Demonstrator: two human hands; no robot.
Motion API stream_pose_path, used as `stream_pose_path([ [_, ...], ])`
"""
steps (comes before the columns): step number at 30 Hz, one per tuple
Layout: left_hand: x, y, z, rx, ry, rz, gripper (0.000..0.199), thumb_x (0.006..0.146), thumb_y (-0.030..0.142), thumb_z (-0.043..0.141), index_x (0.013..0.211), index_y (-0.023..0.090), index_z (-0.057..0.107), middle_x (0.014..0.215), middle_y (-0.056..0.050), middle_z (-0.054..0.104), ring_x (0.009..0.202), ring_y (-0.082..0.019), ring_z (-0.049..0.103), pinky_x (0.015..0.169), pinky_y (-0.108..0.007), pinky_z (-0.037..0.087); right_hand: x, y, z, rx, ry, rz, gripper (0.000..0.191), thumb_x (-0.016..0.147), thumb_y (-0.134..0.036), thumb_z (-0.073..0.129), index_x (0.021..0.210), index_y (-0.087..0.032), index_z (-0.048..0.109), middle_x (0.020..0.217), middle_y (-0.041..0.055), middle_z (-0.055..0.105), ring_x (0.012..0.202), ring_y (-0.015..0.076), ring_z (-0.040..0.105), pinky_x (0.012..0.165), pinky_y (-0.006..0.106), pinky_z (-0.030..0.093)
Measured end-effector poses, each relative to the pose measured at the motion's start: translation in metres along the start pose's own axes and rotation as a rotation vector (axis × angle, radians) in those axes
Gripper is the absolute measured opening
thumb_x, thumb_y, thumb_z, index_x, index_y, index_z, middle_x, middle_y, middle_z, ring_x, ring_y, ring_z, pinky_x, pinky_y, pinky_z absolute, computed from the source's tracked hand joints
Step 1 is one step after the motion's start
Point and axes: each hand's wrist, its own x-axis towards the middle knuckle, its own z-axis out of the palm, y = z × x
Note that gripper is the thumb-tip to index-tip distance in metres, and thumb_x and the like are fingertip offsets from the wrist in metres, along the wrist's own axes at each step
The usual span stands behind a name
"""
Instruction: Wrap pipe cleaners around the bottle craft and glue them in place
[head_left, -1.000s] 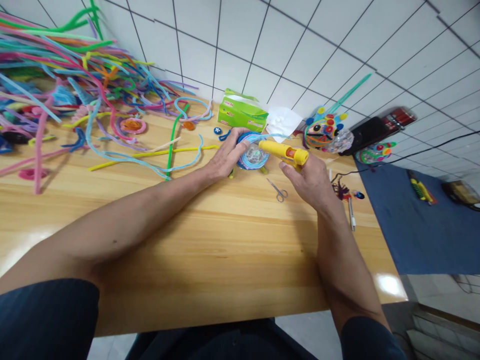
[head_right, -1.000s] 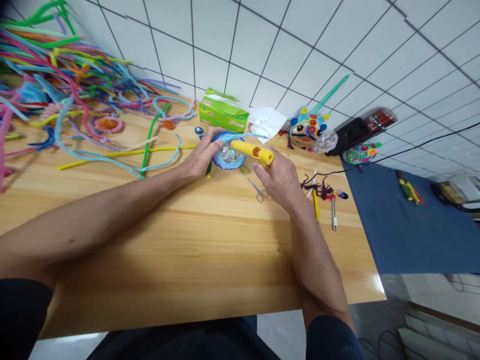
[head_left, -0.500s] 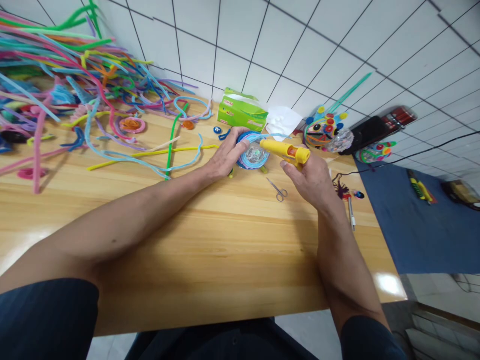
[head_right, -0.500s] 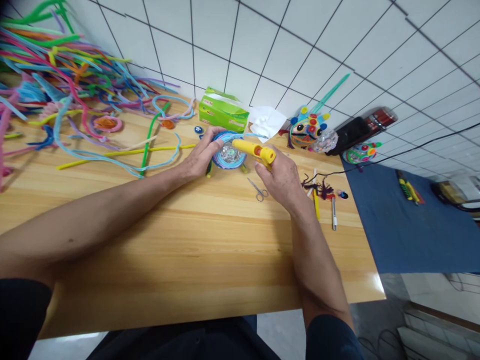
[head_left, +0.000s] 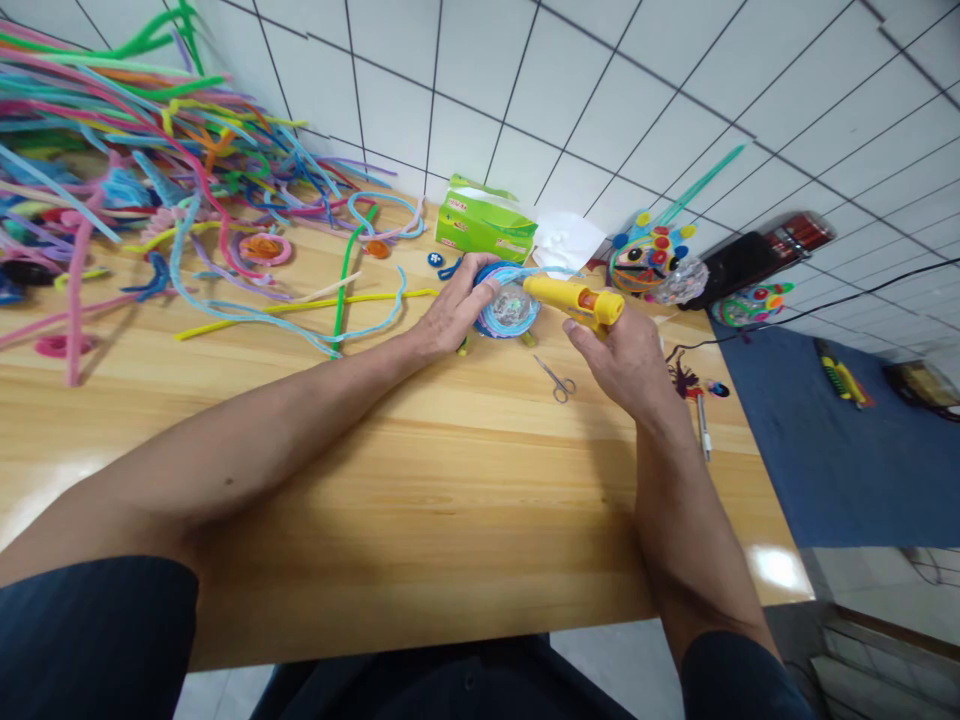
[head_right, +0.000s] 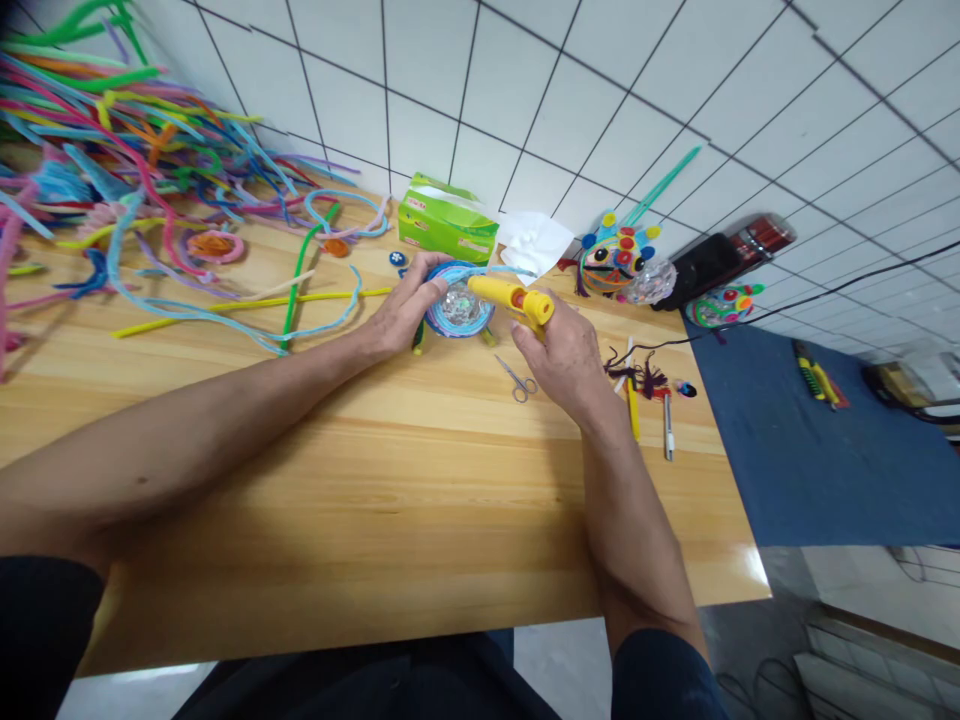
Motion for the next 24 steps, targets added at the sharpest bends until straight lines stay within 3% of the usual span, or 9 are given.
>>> stream_pose_path([
  [10, 0.0008, -0.0032, 0.0015, -0.011, 0.02, -0.003, 0.05, 0.116, 0.065, 0.058, 0.151, 0.031, 0.063, 0.163, -0.011, 0.076, 0.162, -0.038, 0.066, 0.143, -0.053, 0.052, -0.0003, -0.0014, -0.0004, 0.014, -0.015, 0.015, 0.029, 0.109, -0.057, 0.069, 0.117, -0.03, 0.075, 0.101, 0.0091, 0.084, 0.097, 0.0366, 0.077, 0.092, 0.053, 0.067],
  [17, 0.0008, -0.0024, 0.0024, -0.012, 0.021, 0.009, 0.052, 0.116, 0.064, 0.055, 0.152, 0.027, 0.062, 0.162, -0.013, 0.075, 0.16, -0.039, 0.067, 0.141, -0.055, 0.053, -0.0004, -0.0043, -0.0002, 0.018, -0.048, 0.016, 0.02, 0.108, -0.049, 0.069, 0.112, -0.03, 0.073, 0.1, 0.0097, 0.084, 0.095, 0.0366, 0.078, 0.092, 0.053, 0.068],
  [24, 0.0014, -0.0034, 0.0004, -0.022, 0.004, 0.011, 0.049, 0.119, 0.067, 0.056, 0.151, 0.03, 0.061, 0.163, -0.01, 0.075, 0.161, -0.038, 0.065, 0.144, -0.057, 0.052, -0.0011, -0.0008, 0.0012, 0.017, -0.036, 0.003, 0.028, 0.111, -0.057, 0.069, 0.114, -0.03, 0.076, 0.099, 0.0095, 0.084, 0.095, 0.0366, 0.077, 0.09, 0.053, 0.068],
])
